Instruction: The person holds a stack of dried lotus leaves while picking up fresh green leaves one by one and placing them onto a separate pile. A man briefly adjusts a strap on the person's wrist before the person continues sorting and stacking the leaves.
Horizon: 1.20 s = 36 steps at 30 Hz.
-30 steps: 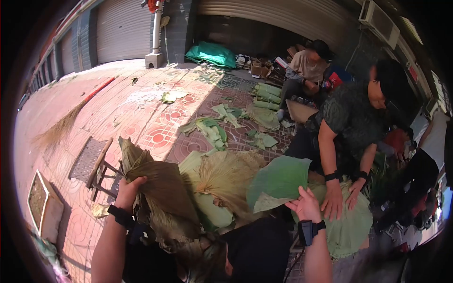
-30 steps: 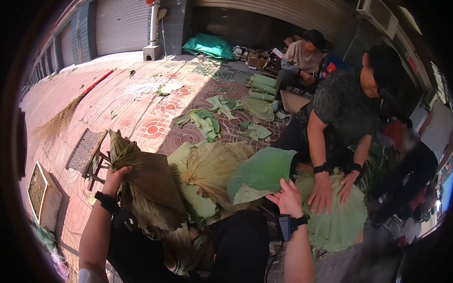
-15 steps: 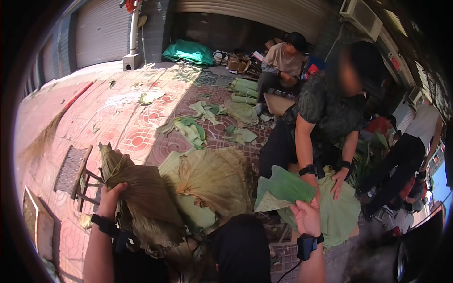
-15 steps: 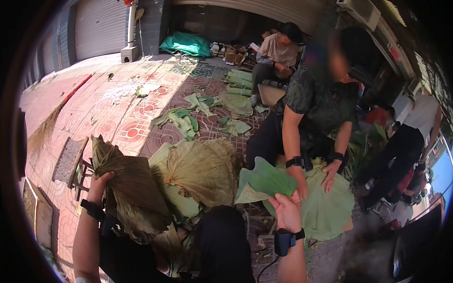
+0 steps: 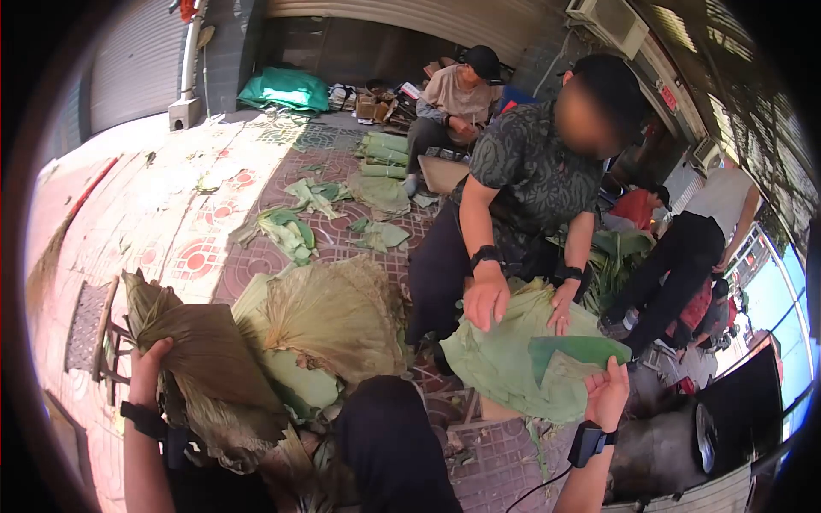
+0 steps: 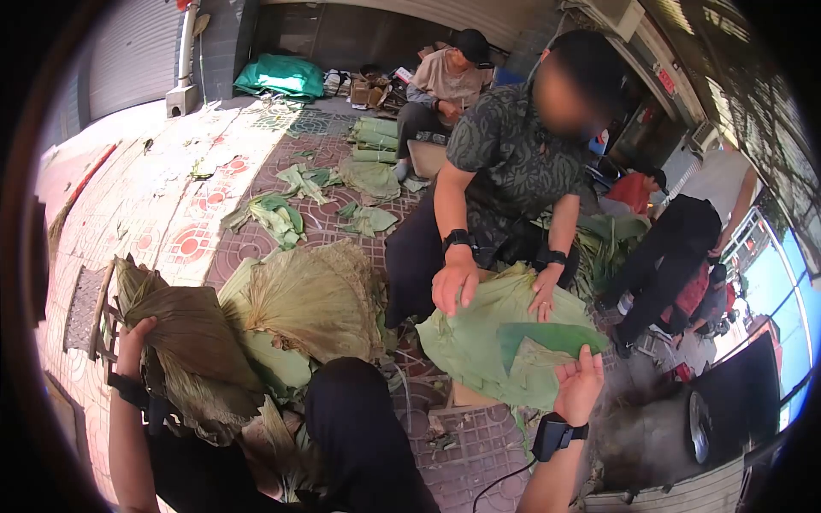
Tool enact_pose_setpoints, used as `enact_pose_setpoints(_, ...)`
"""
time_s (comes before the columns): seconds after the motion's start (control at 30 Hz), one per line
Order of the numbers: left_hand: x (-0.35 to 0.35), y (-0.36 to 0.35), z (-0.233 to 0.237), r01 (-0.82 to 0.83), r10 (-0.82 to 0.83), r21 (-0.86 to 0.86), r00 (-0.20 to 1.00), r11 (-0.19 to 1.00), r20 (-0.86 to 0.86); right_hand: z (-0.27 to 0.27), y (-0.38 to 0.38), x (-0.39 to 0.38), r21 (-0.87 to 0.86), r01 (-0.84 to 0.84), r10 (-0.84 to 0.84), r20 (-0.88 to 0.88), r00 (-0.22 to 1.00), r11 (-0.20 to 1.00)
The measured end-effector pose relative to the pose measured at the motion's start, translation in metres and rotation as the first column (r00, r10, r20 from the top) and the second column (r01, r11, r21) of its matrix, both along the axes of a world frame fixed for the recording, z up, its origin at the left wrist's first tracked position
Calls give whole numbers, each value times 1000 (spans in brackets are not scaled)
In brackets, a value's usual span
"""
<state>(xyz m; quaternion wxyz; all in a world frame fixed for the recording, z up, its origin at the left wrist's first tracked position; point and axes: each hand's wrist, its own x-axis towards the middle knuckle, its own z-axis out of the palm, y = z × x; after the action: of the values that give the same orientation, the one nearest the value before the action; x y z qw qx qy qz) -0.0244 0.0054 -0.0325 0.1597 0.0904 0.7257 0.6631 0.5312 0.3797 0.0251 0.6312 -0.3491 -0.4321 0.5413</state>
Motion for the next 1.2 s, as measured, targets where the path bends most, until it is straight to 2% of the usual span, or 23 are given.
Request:
enact_pose_setpoints(0.07, 5, 3, 5, 70, -70, 87, 998, 994, -7, -12, 15, 17, -48, 16, -15, 36, 999, 999)
enact_pose_setpoints(0.13, -7, -1, -8, 74, -73, 66, 997, 995, -12, -7, 20, 1, -106, 46, -39, 70, 997, 993)
enact_pose_setpoints(0.27, -21, -4, -23, 74, -72, 65, 997, 995, -31, -10, 37, -9, -107, 52, -49, 34, 998, 993)
enact_pose_setpoints(0.4, -14, 4, -16, 108, -107, 76, 994, 991, -27, -17, 53, -16, -71, 94, -86, 100, 991, 993)
enact_pose_setpoints(0.53, 11, 8, 12, -17, 17, 17, 999, 1000, 32, -38, 85, -4, -89, 23, -9, 149, 989, 996)
enact_pose_setpoints(0.57, 8, 6, 8, -23, 23, 15, 1000, 1000, 12, -44, 92, -2, -104, 42, -28, 133, 991, 994)
enact_pose_setpoints(0.6, 10, 5, 14, -69, 70, -26, 994, 997, 83, -43, 92, -5, -115, 69, -55, 123, 991, 991)
enact_pose_setpoints(0.63, 14, 6, 18, -70, 70, -2, 988, 998, 135, -45, 91, -11, -126, 90, -76, 107, 991, 988)
enact_pose_setpoints(0.67, 12, 5, 14, -67, 65, 18, 995, 998, 70, -44, 89, -21, -133, 117, -105, 93, 990, 984)
enact_pose_setpoints(0.7, 26, 11, 33, -115, 112, 21, 989, 993, 101, -39, 84, -36, -85, 81, -72, 104, 992, 993)
enact_pose_setpoints(0.73, 24, 9, 36, -35, 31, 49, 997, 998, 73, -34, 74, -51, -33, 52, -48, 114, 992, 998)
enact_pose_setpoints(0.87, 21, 5, 40, 20, -31, 84, 992, 996, 124, -27, 62, -97, 97, 62, -82, 214, 973, 993)
enact_pose_setpoints(0.9, 20, 4, 39, 36, -50, 102, 988, 994, 144, -20, 50, -120, 96, 26, -49, 241, 969, 995)
enact_pose_setpoints(0.93, 19, 4, 37, 35, -50, 114, 990, 993, 134, -8, 32, -149, 91, -105, 75, 290, 954, 990)
enact_pose_setpoints(1.0, 16, 0, 32, 28, -41, 119, 994, 993, 104, 14, -9, -220, 49, -365, 323, 368, 872, 930)
enact_pose_setpoints(1.07, 11, -3, 28, 47, -67, 147, 989, 988, 129, 29, -38, -284, -28, -673, 608, 457, 649, 739)
enact_pose_setpoints(1.1, 12, -4, 30, 43, -68, 142, 982, 989, 179, 34, -55, -318, -48, -798, 692, 532, 489, 601)
enact_pose_setpoints(1.13, 12, -5, 33, 38, -70, 141, 972, 989, 226, 38, -72, -348, -77, -893, 737, 599, 313, 443)
enact_pose_setpoints(1.2, 13, -4, 32, -10, -17, 136, 981, 991, 191, 24, -96, -399, -124, -984, 639, 769, -17, 124)
